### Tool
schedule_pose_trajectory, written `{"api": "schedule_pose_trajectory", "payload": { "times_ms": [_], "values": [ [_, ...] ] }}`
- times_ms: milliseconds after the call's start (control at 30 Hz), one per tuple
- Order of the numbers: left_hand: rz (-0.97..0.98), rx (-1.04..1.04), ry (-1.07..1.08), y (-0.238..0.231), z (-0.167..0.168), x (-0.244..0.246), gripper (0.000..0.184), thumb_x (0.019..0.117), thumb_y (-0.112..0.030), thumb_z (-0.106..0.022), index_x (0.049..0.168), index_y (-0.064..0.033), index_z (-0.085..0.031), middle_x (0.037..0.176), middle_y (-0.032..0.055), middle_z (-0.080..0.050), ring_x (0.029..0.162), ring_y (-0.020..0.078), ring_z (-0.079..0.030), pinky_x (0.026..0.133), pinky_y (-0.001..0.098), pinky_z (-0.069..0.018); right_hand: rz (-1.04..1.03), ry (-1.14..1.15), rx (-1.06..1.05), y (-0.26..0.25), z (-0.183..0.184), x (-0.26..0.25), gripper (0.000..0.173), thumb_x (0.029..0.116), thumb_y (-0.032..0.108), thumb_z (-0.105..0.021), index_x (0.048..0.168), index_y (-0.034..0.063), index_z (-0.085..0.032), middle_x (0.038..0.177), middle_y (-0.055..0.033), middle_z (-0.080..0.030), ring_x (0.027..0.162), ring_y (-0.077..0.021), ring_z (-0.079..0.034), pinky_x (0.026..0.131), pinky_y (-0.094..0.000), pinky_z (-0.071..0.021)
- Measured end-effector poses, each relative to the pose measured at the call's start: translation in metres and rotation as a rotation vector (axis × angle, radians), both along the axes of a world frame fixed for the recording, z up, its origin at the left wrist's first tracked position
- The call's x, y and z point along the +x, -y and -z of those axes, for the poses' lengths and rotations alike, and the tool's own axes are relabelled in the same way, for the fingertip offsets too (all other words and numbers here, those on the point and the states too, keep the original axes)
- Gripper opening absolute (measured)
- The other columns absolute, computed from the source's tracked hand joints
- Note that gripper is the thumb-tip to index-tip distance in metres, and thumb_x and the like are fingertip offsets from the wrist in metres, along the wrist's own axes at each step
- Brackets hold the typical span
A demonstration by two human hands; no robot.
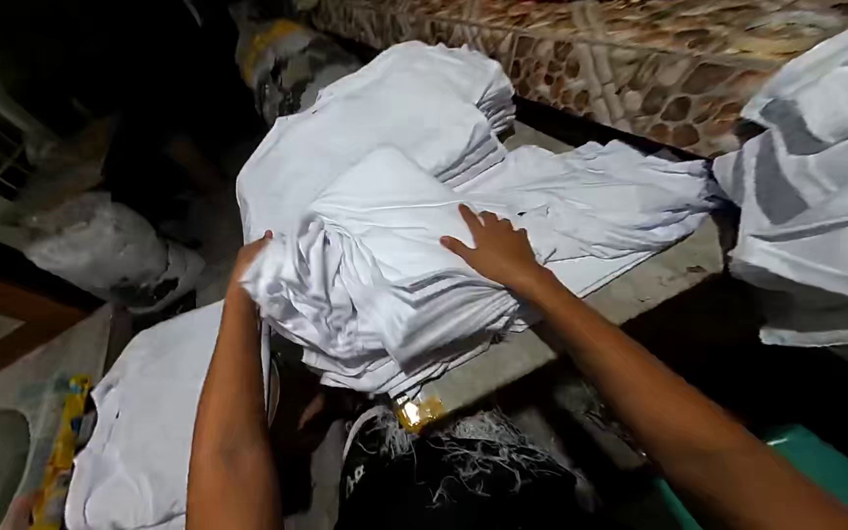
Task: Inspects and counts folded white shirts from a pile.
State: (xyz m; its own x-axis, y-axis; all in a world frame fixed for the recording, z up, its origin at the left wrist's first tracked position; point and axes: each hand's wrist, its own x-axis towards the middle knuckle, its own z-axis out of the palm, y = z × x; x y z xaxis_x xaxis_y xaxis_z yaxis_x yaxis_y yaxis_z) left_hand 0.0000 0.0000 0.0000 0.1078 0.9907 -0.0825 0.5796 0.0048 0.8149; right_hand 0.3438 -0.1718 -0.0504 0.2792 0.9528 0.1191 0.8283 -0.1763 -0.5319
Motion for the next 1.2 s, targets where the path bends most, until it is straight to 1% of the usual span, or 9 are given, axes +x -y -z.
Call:
{"api": "schedule_pose_trajectory", "payload": {
  "times_ms": [200,300,400,500,733,800,833,900,1200],
  "values": [
    [-0.167,0.458,0.348,0.106,0.057,-0.040,0.037,0.1087,-0.016,-0.040,0.124,0.0120,-0.058,0.126,0.0213,-0.063,0.116,0.0190,-0.060,0.102,0.0383,-0.0465,-0.234,-0.049,0.852,0.092,0.044,-0.060,0.036,0.1045,0.022,-0.049,0.103,-0.0059,-0.071,0.104,-0.0223,-0.072,0.100,-0.0279,-0.069,0.091,-0.0368,-0.0545],
    [-0.244,0.460,0.431,0.153,0.069,-0.045,0.030,0.1069,-0.011,-0.039,0.110,0.0091,-0.061,0.109,0.0067,-0.069,0.104,0.0042,-0.062,0.096,0.0273,-0.0494,-0.758,-0.060,0.775,0.156,0.076,-0.107,0.036,0.1094,0.024,-0.043,0.092,0.0068,-0.069,0.083,-0.0076,-0.071,0.079,-0.0153,-0.069,0.075,-0.0242,-0.0552],
    [-0.182,0.481,0.440,0.162,0.072,-0.040,0.024,0.1041,-0.005,-0.044,0.108,0.0103,-0.061,0.104,0.0055,-0.068,0.096,0.0031,-0.063,0.091,0.0258,-0.0518,-0.996,-0.013,0.154,0.176,0.114,-0.117,0.024,0.1010,0.016,-0.057,0.098,-0.0002,-0.074,0.086,-0.0165,-0.072,0.077,-0.0316,-0.074,0.063,-0.0432,-0.0599],
    [-0.060,0.510,0.444,0.155,0.066,-0.023,0.024,0.1059,-0.008,-0.045,0.111,0.0106,-0.060,0.105,0.0060,-0.067,0.094,0.0018,-0.064,0.091,0.0249,-0.0529,-0.858,0.044,-0.519,0.156,0.130,-0.113,0.033,0.1080,0.015,-0.048,0.117,-0.0108,-0.066,0.108,-0.0335,-0.068,0.105,-0.0521,-0.066,0.089,-0.0640,-0.0511],
    [0.129,0.963,0.327,0.202,0.075,0.024,0.029,0.1045,-0.023,-0.055,0.090,-0.0016,-0.067,0.097,0.0021,-0.070,0.099,0.0024,-0.066,0.089,0.0219,-0.0547,-0.563,0.145,-0.291,0.165,0.145,-0.129,0.020,0.0965,0.003,-0.057,0.089,-0.0093,-0.071,0.084,-0.0293,-0.070,0.082,-0.0499,-0.071,0.069,-0.0619,-0.0539],
    [0.211,1.105,0.202,0.229,0.086,0.035,0.024,0.1054,-0.027,-0.055,0.092,-0.0094,-0.066,0.095,0.0017,-0.066,0.096,0.0061,-0.064,0.090,0.0201,-0.0517,-0.488,0.198,-0.422,0.162,0.114,-0.132,0.027,0.1003,0.004,-0.050,0.108,-0.0099,-0.072,0.107,-0.0296,-0.072,0.102,-0.0474,-0.070,0.086,-0.0592,-0.0543],
    [0.242,1.170,0.124,0.236,0.092,0.041,0.021,0.1038,-0.024,-0.057,0.093,-0.0095,-0.067,0.092,0.0047,-0.065,0.093,0.0125,-0.063,0.089,0.0234,-0.0501,-0.489,0.137,-0.772,0.148,0.071,-0.135,0.040,0.1092,0.009,-0.036,0.140,-0.0077,-0.055,0.143,-0.0275,-0.057,0.135,-0.0426,-0.053,0.112,-0.0538,-0.0385],
    [0.227,1.272,-0.042,0.239,0.103,0.054,0.013,0.0998,-0.021,-0.064,0.096,-0.0100,-0.069,0.091,0.0074,-0.065,0.088,0.0198,-0.062,0.088,0.0276,-0.0495,-0.458,0.009,-0.930,0.132,0.060,-0.136,0.047,0.1108,0.013,-0.033,0.153,-0.0042,-0.042,0.158,-0.0242,-0.042,0.148,-0.0380,-0.038,0.122,-0.0492,-0.0244],
    [0.283,1.276,0.147,0.277,0.080,0.047,0.013,0.1030,-0.024,-0.061,0.098,-0.0127,-0.062,0.102,-0.0016,-0.058,0.099,0.0079,-0.054,0.097,0.0185,-0.0396,-0.608,-0.094,-0.368,0.160,0.120,-0.104,0.026,0.0982,0.009,-0.060,0.114,-0.0093,-0.069,0.109,-0.0312,-0.070,0.105,-0.0479,-0.068,0.090,-0.0616,-0.0531]
  ]
}}
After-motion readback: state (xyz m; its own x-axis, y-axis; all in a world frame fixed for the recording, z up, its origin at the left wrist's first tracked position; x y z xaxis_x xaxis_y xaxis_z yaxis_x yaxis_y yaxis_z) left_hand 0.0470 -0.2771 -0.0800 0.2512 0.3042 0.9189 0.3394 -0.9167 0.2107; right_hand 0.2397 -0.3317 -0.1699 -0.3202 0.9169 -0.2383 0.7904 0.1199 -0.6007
